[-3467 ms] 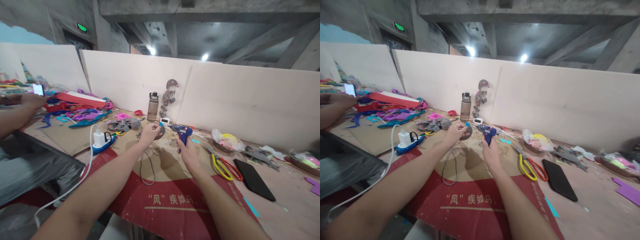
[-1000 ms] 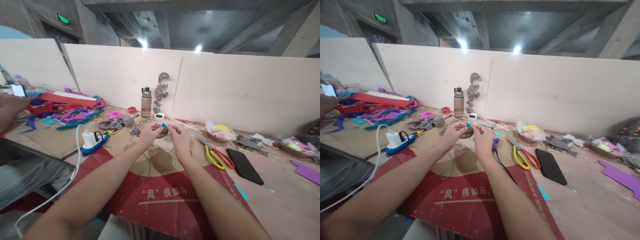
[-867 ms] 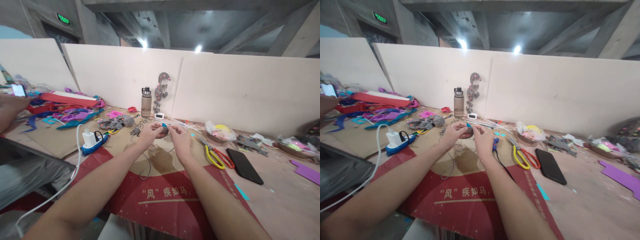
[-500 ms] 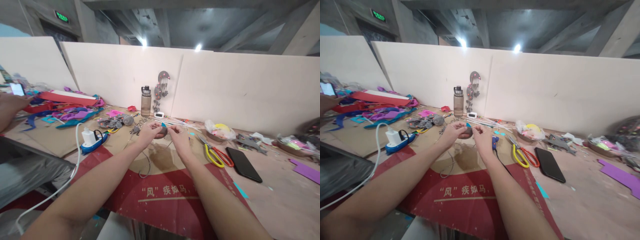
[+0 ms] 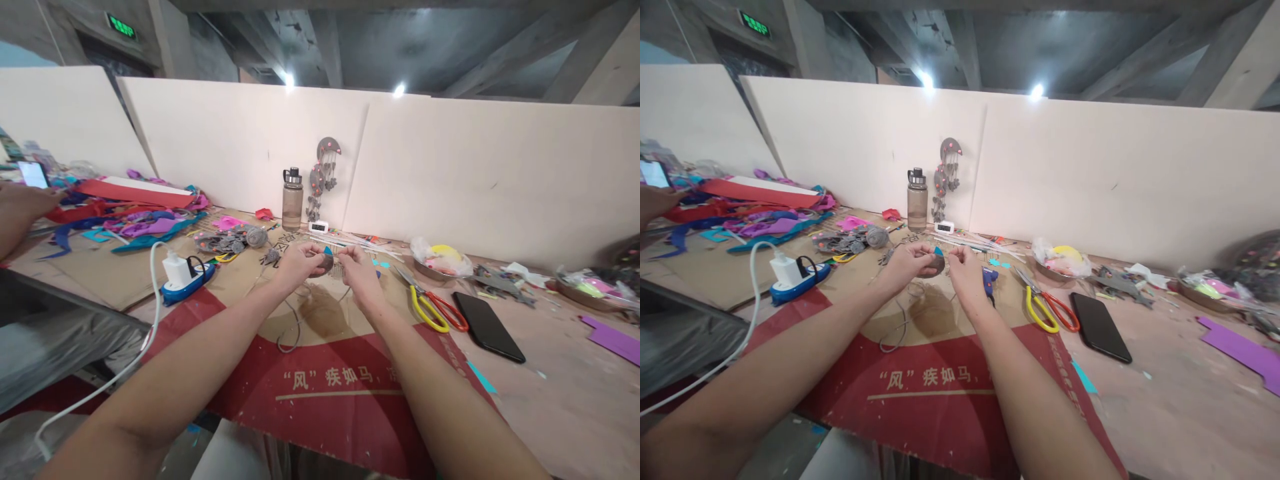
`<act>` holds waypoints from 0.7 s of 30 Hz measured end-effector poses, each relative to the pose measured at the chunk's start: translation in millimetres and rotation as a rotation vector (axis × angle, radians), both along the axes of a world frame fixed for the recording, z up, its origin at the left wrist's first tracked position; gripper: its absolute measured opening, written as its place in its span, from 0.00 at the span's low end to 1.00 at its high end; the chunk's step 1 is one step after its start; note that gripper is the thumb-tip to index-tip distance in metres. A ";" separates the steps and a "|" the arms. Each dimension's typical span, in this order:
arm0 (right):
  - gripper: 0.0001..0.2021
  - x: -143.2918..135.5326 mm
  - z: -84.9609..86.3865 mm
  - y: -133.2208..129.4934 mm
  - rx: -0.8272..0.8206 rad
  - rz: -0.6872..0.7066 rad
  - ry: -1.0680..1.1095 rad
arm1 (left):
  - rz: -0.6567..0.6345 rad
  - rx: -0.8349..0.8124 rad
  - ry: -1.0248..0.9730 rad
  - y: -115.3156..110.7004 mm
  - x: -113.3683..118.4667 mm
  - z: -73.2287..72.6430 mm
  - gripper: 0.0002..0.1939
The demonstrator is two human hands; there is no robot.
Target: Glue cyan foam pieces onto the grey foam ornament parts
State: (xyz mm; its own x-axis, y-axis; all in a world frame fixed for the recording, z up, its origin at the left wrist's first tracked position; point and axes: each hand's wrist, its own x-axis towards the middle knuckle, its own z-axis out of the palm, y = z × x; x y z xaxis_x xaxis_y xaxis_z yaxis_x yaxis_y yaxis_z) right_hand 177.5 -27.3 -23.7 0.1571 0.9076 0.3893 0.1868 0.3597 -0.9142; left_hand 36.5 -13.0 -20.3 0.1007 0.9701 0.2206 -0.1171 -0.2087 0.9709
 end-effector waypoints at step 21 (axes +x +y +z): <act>0.11 3.3 1.6 1.9 -0.063 -0.005 -0.008 | -0.063 -0.027 -0.059 -4.0 -0.4 2.3 0.05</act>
State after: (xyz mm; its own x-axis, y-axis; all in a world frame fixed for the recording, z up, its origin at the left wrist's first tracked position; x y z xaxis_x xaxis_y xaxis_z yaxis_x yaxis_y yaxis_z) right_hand 180.7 -25.4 -22.1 0.1593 0.9294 0.3330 0.1958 0.3009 -0.9333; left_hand 36.1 -17.0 -18.1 0.1498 0.9679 0.2020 -0.1860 -0.1731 0.9672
